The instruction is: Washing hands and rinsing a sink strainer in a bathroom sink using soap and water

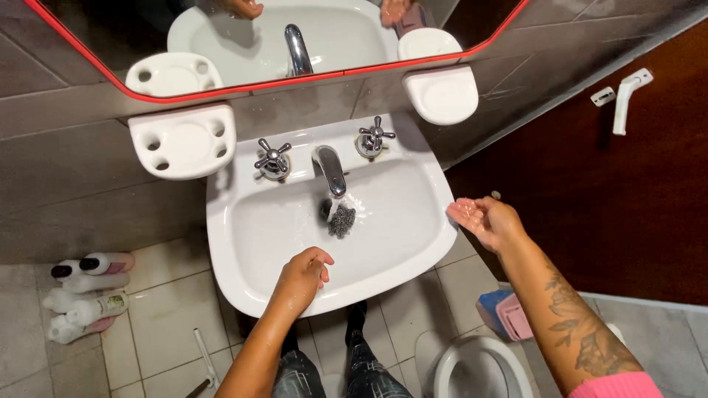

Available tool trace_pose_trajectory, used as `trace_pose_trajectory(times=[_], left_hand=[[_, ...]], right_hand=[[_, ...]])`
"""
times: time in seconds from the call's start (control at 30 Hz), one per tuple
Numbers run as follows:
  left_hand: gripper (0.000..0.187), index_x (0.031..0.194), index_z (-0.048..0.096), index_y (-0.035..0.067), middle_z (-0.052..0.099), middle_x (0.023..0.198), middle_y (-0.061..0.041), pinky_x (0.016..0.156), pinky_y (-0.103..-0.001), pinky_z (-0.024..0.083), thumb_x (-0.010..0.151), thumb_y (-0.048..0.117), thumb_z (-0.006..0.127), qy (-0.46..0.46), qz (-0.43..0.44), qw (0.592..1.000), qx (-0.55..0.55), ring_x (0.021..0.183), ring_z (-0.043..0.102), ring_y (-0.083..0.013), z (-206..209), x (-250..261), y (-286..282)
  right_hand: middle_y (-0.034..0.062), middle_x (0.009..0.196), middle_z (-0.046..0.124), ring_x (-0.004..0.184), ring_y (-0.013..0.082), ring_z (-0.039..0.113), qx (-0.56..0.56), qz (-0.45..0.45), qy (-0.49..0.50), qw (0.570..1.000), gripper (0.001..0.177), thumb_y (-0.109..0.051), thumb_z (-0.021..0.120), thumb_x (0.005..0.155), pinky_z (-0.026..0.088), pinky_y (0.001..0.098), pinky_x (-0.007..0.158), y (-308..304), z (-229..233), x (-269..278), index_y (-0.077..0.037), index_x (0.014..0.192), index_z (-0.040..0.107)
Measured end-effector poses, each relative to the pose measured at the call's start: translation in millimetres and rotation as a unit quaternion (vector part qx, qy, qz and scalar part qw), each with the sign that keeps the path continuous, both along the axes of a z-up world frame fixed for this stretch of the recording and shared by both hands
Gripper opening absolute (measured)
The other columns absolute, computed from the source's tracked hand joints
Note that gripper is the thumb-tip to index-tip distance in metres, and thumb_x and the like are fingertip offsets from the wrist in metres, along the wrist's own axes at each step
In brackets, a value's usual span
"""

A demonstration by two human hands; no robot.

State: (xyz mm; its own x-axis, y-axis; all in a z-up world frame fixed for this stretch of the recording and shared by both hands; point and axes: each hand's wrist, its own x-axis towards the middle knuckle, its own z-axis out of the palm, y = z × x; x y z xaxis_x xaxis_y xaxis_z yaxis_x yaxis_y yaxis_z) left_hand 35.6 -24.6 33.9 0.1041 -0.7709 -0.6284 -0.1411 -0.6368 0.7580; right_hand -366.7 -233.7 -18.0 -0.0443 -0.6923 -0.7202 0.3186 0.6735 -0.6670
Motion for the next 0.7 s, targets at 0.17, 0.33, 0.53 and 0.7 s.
trace_pose_trajectory(times=[0.17, 0.33, 0.53, 0.7], left_hand=[[0.031, 0.1, 0.077, 0.009, 0.07, 0.069, -0.01, 0.06, -0.029, 0.053, 0.099, 0.009, 0.046, -0.011, -0.058, 0.998, 0.008, 0.061, 0.065, -0.0196, 12, 29, 16], [0.03, 0.098, 0.077, 0.01, 0.07, 0.068, -0.01, 0.058, -0.03, 0.053, 0.1, 0.011, 0.047, -0.02, -0.095, 0.995, 0.01, 0.057, 0.065, -0.0204, 22, 50, 30], [0.03, 0.1, 0.077, 0.011, 0.071, 0.071, -0.01, 0.062, -0.03, 0.053, 0.099, 0.012, 0.048, -0.01, -0.082, 0.997, 0.006, 0.063, 0.066, -0.0206, 7, 68, 45], [0.029, 0.105, 0.076, 0.012, 0.078, 0.09, -0.01, 0.081, -0.031, 0.054, 0.1, 0.012, 0.048, -0.03, -0.048, 0.998, 0.011, 0.088, 0.072, -0.0215, -8, 90, 58]], right_hand=[[0.0416, 0.137, 0.053, 0.124, 0.0478, 0.058, 0.039, -0.036, 0.06, 0.997, 0.046, -0.011, 0.042, 0.101, 0.05, 0.0555, 0.106, 111, 44, 40, 0.018, 0.136, 0.05], [0.0416, 0.129, 0.06, 0.117, 0.0471, 0.064, 0.061, -0.027, 0.04, 0.997, 0.043, -0.01, 0.042, 0.102, 0.054, 0.0556, 0.1, 188, 60, 139, 0.018, 0.132, 0.055], [0.0258, 0.104, 0.07, 0.093, 0.0266, 0.072, 0.039, 0.087, -0.04, 0.995, 0.037, -0.015, 0.047, 0.102, 0.063, 0.0349, 0.083, 172, 33, 253, 0.013, 0.118, 0.066], [0.0199, 0.097, 0.076, 0.093, 0.0292, 0.077, 0.04, -0.058, -0.217, 0.974, 0.017, -0.011, 0.052, 0.098, 0.066, 0.0406, 0.087, 49, -81, 273, 0.0, 0.097, 0.066]])
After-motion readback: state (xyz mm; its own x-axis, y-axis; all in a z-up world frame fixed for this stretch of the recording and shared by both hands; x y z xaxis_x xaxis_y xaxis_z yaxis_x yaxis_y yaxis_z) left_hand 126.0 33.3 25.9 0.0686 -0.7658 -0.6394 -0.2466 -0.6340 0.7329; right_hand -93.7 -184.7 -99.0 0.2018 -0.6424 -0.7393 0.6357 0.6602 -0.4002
